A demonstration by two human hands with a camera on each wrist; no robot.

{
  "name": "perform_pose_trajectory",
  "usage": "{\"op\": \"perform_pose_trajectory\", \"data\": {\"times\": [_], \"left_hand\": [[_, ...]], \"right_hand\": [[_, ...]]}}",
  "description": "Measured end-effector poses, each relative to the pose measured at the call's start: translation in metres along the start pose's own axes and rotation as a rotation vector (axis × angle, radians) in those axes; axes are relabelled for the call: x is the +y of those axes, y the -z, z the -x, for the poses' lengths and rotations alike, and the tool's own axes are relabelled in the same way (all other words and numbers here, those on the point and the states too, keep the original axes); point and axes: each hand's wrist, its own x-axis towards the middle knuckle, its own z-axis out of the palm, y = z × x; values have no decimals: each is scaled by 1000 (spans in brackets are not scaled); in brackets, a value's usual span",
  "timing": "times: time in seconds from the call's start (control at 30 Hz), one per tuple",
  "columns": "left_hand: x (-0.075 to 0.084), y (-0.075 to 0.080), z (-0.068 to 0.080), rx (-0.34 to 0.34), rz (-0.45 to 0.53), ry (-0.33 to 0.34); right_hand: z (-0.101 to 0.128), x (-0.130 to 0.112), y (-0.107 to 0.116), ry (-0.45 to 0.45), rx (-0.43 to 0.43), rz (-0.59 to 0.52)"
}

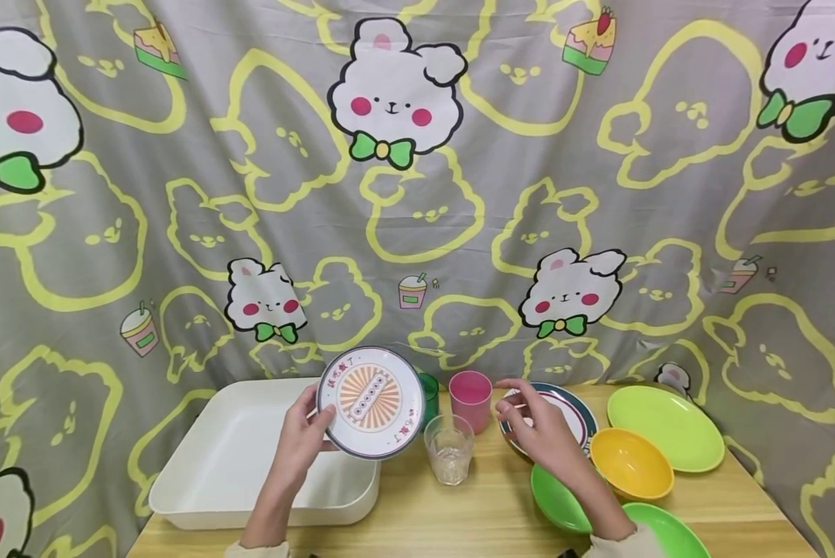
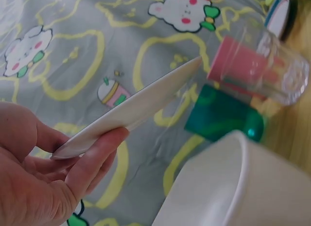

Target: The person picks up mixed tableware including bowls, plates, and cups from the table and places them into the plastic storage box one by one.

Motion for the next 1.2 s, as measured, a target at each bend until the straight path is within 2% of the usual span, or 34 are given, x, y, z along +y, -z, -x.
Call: {"op": "perform_pose_trajectory", "data": {"times": [0.2,0.47,0.7,0.97,1.2], "left_hand": [[3,26,1,37,-70,32],[1,60,3,71,-102,74],[-8,88,3,77,-161,103],[-22,111,9,66,-235,131],[-35,135,11,59,-283,157]], "right_hand": [[0,2,15,58,-17,144],[2,14,38,206,6,330],[4,23,52,221,-41,379],[7,31,64,244,-66,422],[5,44,82,315,-77,495]]}}
